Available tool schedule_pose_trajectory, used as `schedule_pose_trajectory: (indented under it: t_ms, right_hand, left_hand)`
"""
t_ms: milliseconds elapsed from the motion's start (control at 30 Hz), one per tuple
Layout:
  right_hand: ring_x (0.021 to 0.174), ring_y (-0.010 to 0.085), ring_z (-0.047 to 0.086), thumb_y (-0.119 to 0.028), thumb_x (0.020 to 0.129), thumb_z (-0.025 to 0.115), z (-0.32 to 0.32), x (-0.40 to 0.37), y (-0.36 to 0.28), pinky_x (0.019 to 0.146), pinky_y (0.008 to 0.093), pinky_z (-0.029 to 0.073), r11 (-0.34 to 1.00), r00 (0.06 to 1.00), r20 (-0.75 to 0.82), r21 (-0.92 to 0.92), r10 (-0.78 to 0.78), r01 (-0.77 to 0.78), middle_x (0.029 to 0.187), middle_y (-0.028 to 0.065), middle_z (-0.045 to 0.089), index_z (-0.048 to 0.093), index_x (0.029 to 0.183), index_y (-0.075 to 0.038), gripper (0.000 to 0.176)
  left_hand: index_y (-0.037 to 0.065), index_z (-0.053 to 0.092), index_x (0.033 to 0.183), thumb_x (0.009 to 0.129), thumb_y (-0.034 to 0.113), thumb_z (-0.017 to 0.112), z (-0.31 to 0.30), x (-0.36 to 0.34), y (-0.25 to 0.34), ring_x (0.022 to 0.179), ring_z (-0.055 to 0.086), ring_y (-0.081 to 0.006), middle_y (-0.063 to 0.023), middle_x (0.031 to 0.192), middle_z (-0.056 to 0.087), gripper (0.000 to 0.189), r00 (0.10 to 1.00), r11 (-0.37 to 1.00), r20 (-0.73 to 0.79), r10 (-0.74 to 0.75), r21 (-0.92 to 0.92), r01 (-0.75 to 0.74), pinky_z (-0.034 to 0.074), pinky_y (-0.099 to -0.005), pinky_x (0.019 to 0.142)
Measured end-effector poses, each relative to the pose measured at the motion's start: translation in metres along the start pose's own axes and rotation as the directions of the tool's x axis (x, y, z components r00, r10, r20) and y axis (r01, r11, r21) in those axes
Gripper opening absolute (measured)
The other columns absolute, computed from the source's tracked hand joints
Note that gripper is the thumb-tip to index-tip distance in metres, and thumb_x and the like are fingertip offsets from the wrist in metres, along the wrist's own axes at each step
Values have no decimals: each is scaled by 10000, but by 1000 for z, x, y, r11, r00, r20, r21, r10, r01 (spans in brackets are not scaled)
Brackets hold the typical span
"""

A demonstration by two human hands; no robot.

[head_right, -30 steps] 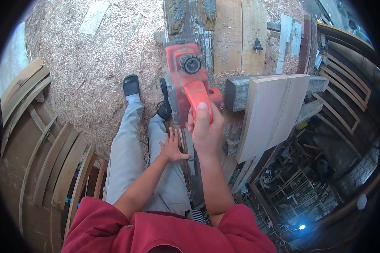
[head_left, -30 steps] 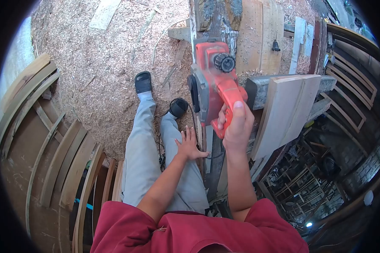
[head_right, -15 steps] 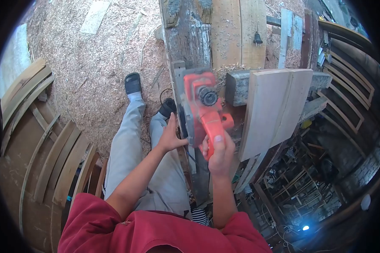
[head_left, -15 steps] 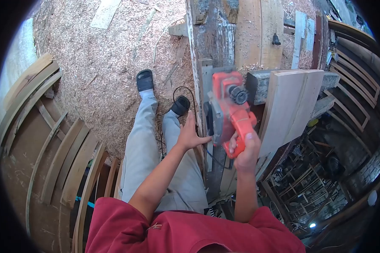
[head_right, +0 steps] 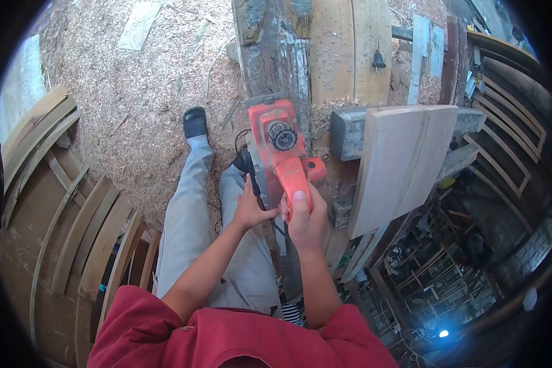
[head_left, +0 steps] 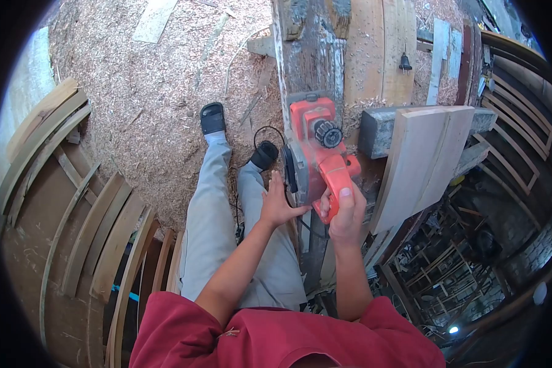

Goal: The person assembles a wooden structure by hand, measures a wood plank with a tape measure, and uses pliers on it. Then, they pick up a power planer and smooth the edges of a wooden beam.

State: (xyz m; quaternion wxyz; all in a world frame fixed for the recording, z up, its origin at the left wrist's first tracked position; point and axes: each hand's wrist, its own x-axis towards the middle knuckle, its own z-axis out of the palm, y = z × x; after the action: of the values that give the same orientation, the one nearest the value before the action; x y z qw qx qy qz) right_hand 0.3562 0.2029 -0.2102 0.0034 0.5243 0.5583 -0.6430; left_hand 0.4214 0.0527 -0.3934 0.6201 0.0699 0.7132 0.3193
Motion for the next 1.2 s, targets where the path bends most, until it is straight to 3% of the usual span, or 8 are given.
schedule_pose_trajectory:
  t_ms: [200, 433, 600, 733, 1033, 1200]
  right_hand:
    - [564, 76, 488, -330, 1059, 509, 36, 40, -32, 503, 247, 396, 996, 996, -15, -3, -92, 92, 709, 18, 542, 606, 989, 8, 359]
    - [578, 96, 502, -359, 1070, 450, 21, 45, -34, 503, 259, 416, 978, 994, -58, 182, -96, 105, 748, 55, 544, 618, 1098, 41, 435]
    - [578, 110, 523, -453, 1025, 477, -20, 1, -22, 501, 258, 408, 993, 997, -43, 90, -70, 74, 746, 60, 553, 620, 1152, 46, 534]
    - [576, 98, 521, -451, 1030, 477, -33, -26, -7, 502, 245, 395, 999, 996, -84, -41, -21, 17, 738, 49, 558, 623, 1094, 40, 516]
    - [582, 79, 499, -337, 1021, 542, -14, -17, 5, 521, 238, 397, 998, 998, 35, -42, 52, -50, 742, 28, 561, 632, 1068, 37, 388]
    - [573, 71, 493, -328, 1032, 522, 7, -3, 7, 511, 242, 394, 1000, 1000, 3, -8, -24, 24, 732, 19, 559, 635, 1069, 35, 382]
  left_hand:
    - [-43, 31, 1639, 566, 757, 854, -1, 3, 1, 1583, 162, -430, -262, 1719, 89, 1571, 1000, 999, -11, 29, 30, -28, 192, -694, 1211]
    - [-43, 19, 1640, 581, 787, 826, 8, -8, -1, 1591, 152, -406, -239, 1731, 56, 1569, 994, 994, 57, -94, 55, 91, 178, -675, 1226]
    - [-54, 40, 1636, 586, 789, 824, 6, -8, 4, 1596, 159, -374, -242, 1728, 69, 1558, 995, 994, 52, -87, 70, 83, 184, -677, 1224]
    - [-59, 20, 1632, 558, 720, 869, 2, -3, 1, 1593, 167, -381, -256, 1722, 89, 1575, 996, 993, 66, -55, 106, 48, 195, -697, 1211]
    - [-66, 60, 1630, 555, 730, 855, 7, -2, -3, 1590, 184, -371, -248, 1721, 111, 1556, 996, 995, 80, -24, 99, 17, 181, -682, 1224]
    - [-69, 70, 1630, 549, 775, 835, 13, 4, -11, 1589, 180, -381, -242, 1721, 123, 1570, 995, 993, 103, -10, 119, -2, 172, -685, 1223]
